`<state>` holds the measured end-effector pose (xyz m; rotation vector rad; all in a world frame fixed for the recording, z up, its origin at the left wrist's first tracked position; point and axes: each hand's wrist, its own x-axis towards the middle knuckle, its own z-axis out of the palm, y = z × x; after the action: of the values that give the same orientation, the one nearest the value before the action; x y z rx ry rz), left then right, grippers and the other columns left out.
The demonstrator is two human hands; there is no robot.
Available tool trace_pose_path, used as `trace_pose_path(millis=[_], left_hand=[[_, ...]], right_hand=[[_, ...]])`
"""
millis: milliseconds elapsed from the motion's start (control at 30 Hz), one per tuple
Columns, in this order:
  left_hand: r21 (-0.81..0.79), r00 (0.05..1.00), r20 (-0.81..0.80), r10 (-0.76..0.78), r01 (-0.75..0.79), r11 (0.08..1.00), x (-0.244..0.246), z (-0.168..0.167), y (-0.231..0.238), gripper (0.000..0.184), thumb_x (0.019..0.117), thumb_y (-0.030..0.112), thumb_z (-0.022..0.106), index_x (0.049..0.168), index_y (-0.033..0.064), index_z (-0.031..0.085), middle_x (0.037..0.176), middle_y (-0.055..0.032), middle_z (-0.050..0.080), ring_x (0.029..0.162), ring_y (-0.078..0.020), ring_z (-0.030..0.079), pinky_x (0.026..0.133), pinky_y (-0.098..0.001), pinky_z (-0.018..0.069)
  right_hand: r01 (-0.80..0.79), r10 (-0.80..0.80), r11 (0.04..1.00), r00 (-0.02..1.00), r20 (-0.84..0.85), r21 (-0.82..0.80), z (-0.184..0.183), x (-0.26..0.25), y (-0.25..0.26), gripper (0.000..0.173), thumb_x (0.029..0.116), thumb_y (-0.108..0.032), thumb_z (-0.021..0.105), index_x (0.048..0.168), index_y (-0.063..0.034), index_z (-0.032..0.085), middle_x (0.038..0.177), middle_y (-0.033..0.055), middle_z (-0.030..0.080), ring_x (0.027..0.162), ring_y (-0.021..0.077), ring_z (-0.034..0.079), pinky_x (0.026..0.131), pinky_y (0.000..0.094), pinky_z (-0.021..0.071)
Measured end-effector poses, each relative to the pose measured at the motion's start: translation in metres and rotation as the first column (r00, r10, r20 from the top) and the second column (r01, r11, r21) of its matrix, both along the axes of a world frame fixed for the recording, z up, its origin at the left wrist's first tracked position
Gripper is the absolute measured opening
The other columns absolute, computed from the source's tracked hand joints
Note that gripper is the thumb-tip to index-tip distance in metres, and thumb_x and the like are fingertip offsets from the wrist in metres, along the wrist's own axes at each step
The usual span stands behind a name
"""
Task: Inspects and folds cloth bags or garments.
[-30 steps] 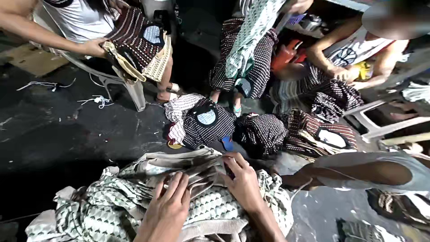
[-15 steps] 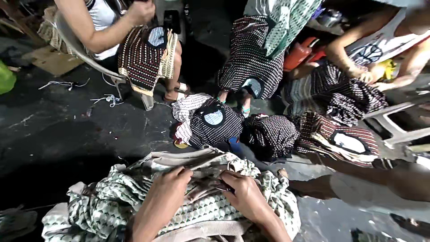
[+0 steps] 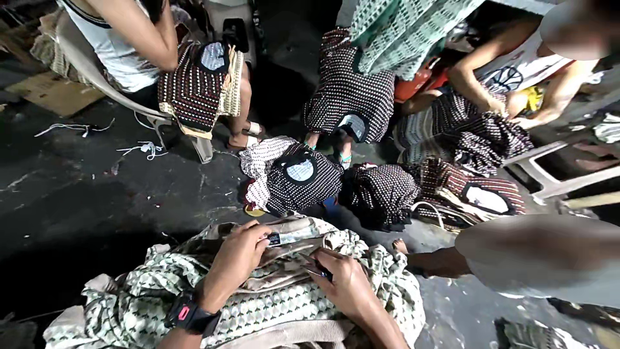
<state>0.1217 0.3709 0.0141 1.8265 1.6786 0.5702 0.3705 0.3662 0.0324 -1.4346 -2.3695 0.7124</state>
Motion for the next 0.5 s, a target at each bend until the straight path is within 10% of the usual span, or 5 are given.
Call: trace_pose_path(millis=[500], left_hand=[[-0.229, 0.992, -0.111, 0.059, -0.083, 0.970, 0.003, -0.009, 0.010, 0.016, 0.1012, 0.009, 0.058, 0.106, 0.0038, 0.072, 0.110, -0.0138, 0.068, 0.108, -0.0316, 0.066, 0.097, -0.0505, 0.0522]], right_hand=[[-0.013, 0.014, 0.999, 0.999, 0.028, -0.032, 0.001, -0.004, 0.005, 0.023, 0.0944, -0.029, 0.066, 0.097, -0.0074, 0.074, 0.091, 0.0080, 0.073, 0.075, 0.0247, 0.070, 0.066, 0.0488, 0.0581]])
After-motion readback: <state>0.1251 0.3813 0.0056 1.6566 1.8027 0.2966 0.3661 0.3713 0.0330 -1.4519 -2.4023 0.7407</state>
